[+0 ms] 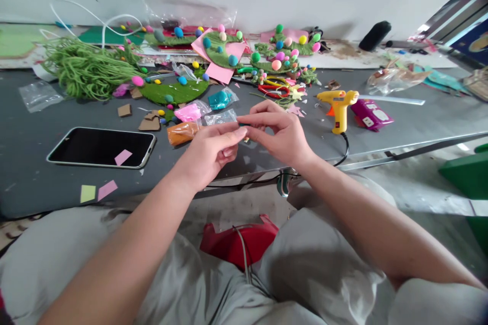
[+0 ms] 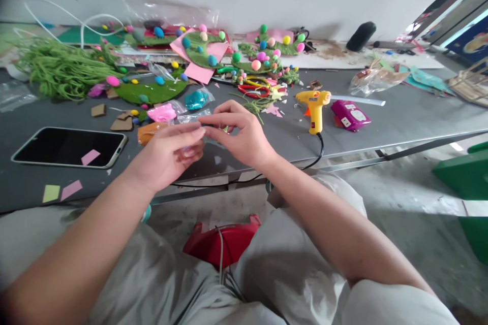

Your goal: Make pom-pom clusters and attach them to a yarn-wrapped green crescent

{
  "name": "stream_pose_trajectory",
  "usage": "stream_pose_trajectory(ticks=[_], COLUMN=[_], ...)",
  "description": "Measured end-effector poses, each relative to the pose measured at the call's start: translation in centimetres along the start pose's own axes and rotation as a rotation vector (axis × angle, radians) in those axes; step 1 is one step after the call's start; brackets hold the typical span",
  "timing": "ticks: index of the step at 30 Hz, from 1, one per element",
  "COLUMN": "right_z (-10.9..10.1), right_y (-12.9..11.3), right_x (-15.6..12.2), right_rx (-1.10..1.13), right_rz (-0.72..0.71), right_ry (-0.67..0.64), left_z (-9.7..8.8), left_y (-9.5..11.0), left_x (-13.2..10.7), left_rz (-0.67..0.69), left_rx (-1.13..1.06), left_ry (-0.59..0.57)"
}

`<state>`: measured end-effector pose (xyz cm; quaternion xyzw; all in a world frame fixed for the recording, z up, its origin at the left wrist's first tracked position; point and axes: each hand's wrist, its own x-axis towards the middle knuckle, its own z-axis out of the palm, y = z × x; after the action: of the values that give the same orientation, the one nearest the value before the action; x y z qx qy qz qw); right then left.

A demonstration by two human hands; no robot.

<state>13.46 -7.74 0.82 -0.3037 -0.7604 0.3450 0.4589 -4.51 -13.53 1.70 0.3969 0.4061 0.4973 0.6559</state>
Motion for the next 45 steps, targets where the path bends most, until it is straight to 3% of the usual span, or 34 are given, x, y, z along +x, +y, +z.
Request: stream_pose_trajectory(ticks=[4,13,16,20,23,26,33,37,43,45], right_z=[-0.2,-1.2,-1.7,-2.5,-2.5,-1.8,-1.2,-1.5,-2.2,-2.4], right_y=[0.0,0.0,-0.1,-0.1,-0.2,-0.1,0.0,-0.5,-0.7,-0.7], right_x=[-0.2,0.2,0.4,0.7,0.7,0.5,0.2,0.2,0.5,0.6], right_rx=[-0.066,-0.122,-0.13,-0.116,-0.077,-0.072,-0.119,-0.103,0.103,0.145], right_rz=[-0.067,-0.101,-0.049,0.06,0.064,0.039,-0.179,-0.102,0.025,0.076], right_ry=[-0.058,-0.218,-0.208,-0.09,-0.048,-0.101,-0.125,-0.082,-0.367,-0.365], left_z=[-0.2,-1.8,-2.0,-2.1,-2.0,-1.7,-1.7,-1.9,-2.2,-2.3], left_y=[0.1,-0.9,-0.5,-0.1,-0.2,-0.4,-0.8,-0.9,-0.2,-0.1], left_x=[0.1,0.7,0.6,0.3,0.2,0.2,0.7,0.6,0.2,0.3], left_rz=[0.012,0.121,0.175,0.185,0.139,0.109,0.074,0.096,0.137,0.134], left_rx=[-0.01,0.367,0.446,0.542,0.508,0.396,0.215,0.267,0.503,0.523], left_ry=[-0.015,0.1,0.102,0.066,0.016,0.01,0.051,0.073,-0.036,-0.05])
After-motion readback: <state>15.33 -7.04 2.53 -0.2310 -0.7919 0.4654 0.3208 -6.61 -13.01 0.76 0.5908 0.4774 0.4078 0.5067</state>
